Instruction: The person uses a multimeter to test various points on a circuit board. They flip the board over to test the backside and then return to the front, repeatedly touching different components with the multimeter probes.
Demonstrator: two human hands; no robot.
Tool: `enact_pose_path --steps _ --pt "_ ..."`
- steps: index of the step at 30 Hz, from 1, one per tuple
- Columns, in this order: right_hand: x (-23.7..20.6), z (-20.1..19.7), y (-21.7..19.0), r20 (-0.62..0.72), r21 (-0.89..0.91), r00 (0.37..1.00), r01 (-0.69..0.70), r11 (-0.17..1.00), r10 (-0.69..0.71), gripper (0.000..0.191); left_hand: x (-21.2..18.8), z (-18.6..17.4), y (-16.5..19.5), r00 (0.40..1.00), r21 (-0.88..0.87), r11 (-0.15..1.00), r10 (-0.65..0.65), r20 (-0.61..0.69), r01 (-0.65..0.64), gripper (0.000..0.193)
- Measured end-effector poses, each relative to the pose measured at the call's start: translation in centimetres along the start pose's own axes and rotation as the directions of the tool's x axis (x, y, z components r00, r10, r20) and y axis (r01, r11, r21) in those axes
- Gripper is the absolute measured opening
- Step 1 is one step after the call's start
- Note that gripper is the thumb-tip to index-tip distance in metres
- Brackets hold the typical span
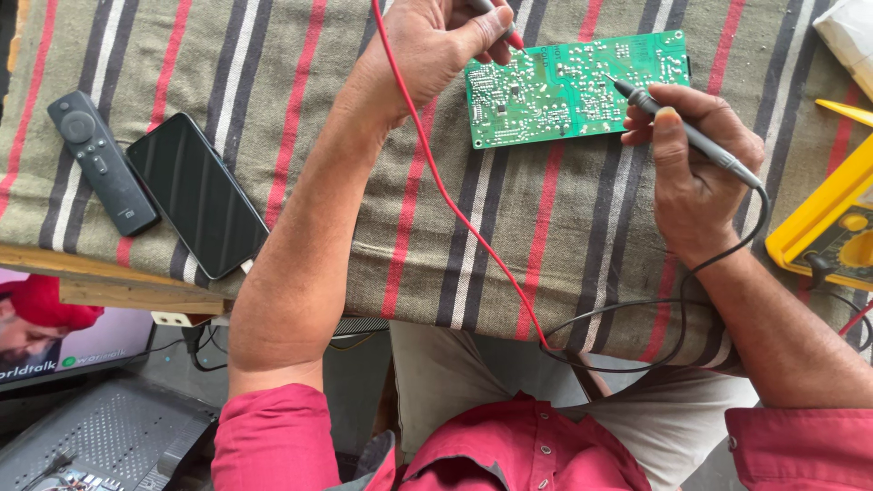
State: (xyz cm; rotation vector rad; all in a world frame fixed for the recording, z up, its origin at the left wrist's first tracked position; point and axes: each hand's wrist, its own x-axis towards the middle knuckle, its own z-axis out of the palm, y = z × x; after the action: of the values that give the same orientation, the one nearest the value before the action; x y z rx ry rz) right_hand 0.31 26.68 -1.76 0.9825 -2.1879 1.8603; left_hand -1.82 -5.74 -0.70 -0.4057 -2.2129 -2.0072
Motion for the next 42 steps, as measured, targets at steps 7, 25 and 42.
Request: enact_pose_path --steps 7,25,42 --pt "0.9 -0.1 -0.4 -0.098 -0.078 0.995 0.002 0.997 -0.01 0.021 0.0 0.2 -1.1 0.989 0.14 0.987 0.096 -0.115 -0.08 0.011" --pt "2.0 -2.6 1.0 -0.123 -0.271 0.97 -0.236 0.933 0.21 0.037 -0.5 -0.2 0.4 0.95 0.015 0.973 -0.223 -0.22 0.232 0.032" --pt "1.6 -4.1 2.6 -0.2 -0.044 0.961 -0.204 0.978 0.191 0.038 -0.9 -0.5 0.8 0.968 -0.07 0.996 -0.063 -0.244 0.047 0.03"
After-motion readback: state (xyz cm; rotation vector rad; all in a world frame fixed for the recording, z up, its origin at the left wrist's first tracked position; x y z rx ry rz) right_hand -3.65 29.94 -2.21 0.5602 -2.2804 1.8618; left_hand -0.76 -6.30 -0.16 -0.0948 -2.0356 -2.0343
